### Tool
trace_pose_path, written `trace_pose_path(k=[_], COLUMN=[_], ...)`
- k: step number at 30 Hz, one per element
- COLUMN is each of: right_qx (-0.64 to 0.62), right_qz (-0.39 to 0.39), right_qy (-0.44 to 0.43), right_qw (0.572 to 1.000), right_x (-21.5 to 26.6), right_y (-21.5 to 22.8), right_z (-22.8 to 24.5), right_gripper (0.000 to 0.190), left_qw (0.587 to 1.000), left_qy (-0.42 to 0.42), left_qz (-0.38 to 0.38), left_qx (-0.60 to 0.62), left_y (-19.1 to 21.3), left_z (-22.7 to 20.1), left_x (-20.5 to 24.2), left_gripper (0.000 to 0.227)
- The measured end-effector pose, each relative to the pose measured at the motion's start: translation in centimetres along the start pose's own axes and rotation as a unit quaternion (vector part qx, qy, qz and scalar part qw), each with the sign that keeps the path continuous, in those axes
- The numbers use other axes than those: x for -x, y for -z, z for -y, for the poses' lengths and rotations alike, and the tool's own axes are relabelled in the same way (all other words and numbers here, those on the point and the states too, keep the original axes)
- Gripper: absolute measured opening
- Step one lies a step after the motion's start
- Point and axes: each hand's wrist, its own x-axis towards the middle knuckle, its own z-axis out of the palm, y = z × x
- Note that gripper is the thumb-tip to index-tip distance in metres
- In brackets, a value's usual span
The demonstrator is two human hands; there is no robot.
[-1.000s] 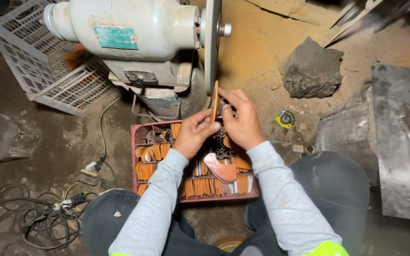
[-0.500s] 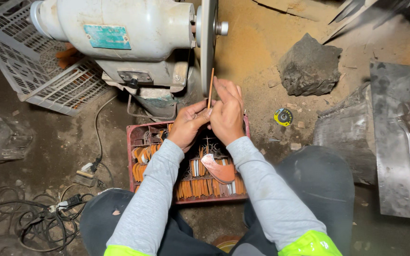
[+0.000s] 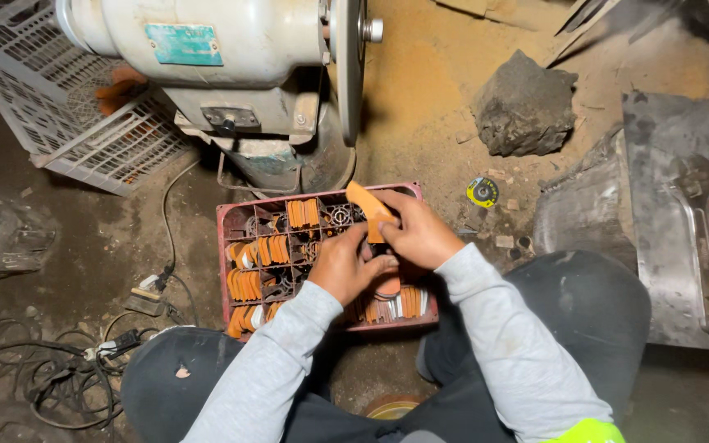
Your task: The person sits on the floor and repeatedly picks up orange brake shoes from a crate, grinds their edges against a bench grinder, and returns them to the crate. The person handles the items one at a time and organizes them within the crate compartments.
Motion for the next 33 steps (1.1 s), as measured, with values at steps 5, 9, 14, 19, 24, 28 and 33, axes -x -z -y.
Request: trace_pose_path(k=[5, 9, 14, 19, 24, 28, 33], right_qx=[0.062, -0.021, -0.158, -0.014, -0.062, 0.075, 0.076], right_qz=[-0.036, -0.031, -0.108, -0.175, -0.243, -0.282, -0.283], right_qy=[-0.041, -0.035, -0.046, 0.12, 0.059, 0.139, 0.105], right_qw=[0.997, 0.999, 0.98, 0.977, 0.966, 0.946, 0.95], right_x=[-0.1, -1.0, -3.0, -5.2, -7.8, -8.8, -8.1], right_y=[2.7, 3.2, 2.4, 0.4, -0.5, -0.4, -1.3], right_z=[1.0, 1.7, 2.4, 2.3, 1.3, 0.8, 0.2], right_gripper=[0.036, 0.029, 0.027, 0.032, 0.042, 0.047, 0.049], left_qw=[0.975, 0.974, 0.972, 0.869, 0.823, 0.795, 0.789], left_qy=[-0.084, -0.149, 0.118, 0.19, 0.188, 0.215, 0.225], left_qz=[-0.134, -0.127, -0.022, 0.024, 0.043, 0.045, 0.046], left_qx=[-0.156, -0.115, 0.2, 0.455, 0.535, 0.566, 0.57], left_y=[3.1, 3.1, 1.1, 1.3, 1.5, 1.5, 1.2], left_z=[-0.8, 0.3, 2.3, 3.7, 4.1, 4.0, 4.5], left_x=[-0.7, -1.4, -3.7, -7.1, -9.6, -10.3, -9.0], left_gripper=[0.039, 0.056, 0.035, 0.027, 0.022, 0.018, 0.021])
